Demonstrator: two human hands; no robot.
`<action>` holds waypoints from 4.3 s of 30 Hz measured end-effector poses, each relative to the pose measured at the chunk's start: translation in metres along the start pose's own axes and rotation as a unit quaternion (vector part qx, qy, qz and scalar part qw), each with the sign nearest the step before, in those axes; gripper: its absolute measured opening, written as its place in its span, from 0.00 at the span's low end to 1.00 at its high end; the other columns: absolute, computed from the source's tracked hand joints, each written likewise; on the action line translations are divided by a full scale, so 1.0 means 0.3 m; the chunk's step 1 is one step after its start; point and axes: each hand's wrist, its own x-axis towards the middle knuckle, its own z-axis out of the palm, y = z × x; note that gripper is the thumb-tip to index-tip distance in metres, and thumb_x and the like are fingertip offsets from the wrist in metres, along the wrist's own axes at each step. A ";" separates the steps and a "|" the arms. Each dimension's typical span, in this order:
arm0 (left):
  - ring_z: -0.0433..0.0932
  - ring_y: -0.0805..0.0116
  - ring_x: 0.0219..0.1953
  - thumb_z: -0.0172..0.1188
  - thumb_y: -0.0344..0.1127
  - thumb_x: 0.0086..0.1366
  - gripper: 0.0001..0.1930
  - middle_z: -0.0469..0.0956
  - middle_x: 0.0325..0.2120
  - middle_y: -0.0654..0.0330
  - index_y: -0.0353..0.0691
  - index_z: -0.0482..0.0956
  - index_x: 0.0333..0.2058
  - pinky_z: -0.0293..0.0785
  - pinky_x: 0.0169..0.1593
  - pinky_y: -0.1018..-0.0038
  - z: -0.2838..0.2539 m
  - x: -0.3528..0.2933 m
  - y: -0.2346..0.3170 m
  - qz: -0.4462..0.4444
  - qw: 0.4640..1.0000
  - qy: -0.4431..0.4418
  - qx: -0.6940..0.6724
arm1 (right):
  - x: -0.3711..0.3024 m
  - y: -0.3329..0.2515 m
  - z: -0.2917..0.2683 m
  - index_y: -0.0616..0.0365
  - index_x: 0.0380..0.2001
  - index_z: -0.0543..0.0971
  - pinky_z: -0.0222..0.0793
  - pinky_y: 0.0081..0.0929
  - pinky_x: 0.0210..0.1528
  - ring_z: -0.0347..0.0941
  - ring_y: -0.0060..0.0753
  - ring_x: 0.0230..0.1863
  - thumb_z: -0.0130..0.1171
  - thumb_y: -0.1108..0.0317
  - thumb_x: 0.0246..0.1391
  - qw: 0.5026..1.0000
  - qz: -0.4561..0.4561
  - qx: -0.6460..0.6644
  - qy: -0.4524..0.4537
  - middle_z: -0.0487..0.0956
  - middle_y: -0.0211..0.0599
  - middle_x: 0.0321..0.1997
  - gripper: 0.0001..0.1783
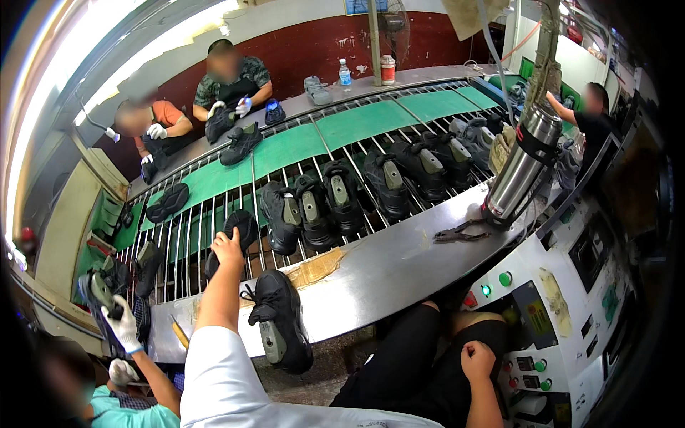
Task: The person takes shoes from a conveyor belt, places them into a sole-attaching machine to apply pressure, and then returns the shoes back to the conveyor belt.
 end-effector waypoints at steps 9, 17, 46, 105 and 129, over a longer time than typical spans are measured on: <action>0.79 0.55 0.40 0.64 0.33 0.41 0.41 0.78 0.39 0.51 0.33 0.64 0.59 0.77 0.47 0.61 -0.272 -0.130 -0.485 -0.038 0.717 -0.165 -0.676 | 0.018 0.003 -0.001 0.55 0.20 0.78 0.71 0.36 0.31 0.74 0.42 0.27 0.62 0.72 0.39 0.999 -0.020 0.026 -0.009 0.77 0.36 0.21 0.02; 0.74 0.47 0.53 0.58 0.46 0.50 0.39 0.71 0.54 0.45 0.31 0.63 0.59 0.72 0.57 0.54 -0.228 -0.928 -0.473 0.040 0.073 -0.083 -0.993 | -0.011 0.017 0.014 0.60 0.30 0.79 0.71 0.24 0.30 0.75 0.27 0.25 0.63 0.74 0.43 0.966 0.048 0.251 -0.039 0.78 0.32 0.22 0.07; 0.63 0.50 0.60 0.77 0.38 0.40 0.57 0.60 0.59 0.42 0.31 0.49 0.64 0.61 0.61 0.63 0.003 -1.234 0.037 -0.128 0.615 0.087 -0.773 | -0.181 -0.130 -0.034 0.63 0.63 0.62 0.64 0.49 0.61 0.71 0.51 0.56 0.56 0.32 0.42 0.513 0.141 0.780 -0.328 0.70 0.54 0.58 0.53; 0.80 0.52 0.39 0.53 0.35 0.61 0.13 0.81 0.36 0.47 0.33 0.81 0.38 0.76 0.44 0.64 0.095 -0.753 0.254 0.129 0.955 0.152 -0.219 | -0.386 0.520 -0.729 0.61 0.61 0.65 0.72 0.37 0.53 0.75 0.43 0.49 0.65 0.60 0.32 0.574 0.185 0.795 0.063 0.78 0.47 0.48 0.47; 0.74 0.54 0.49 0.52 0.37 0.65 0.18 0.75 0.46 0.48 0.32 0.72 0.49 0.70 0.53 0.59 0.073 -0.826 0.815 0.297 0.778 0.349 -0.429 | 0.164 1.006 -1.653 0.52 0.68 0.57 0.68 0.38 0.57 0.71 0.46 0.58 0.65 0.44 0.31 0.843 0.499 -0.126 0.156 0.72 0.47 0.60 0.58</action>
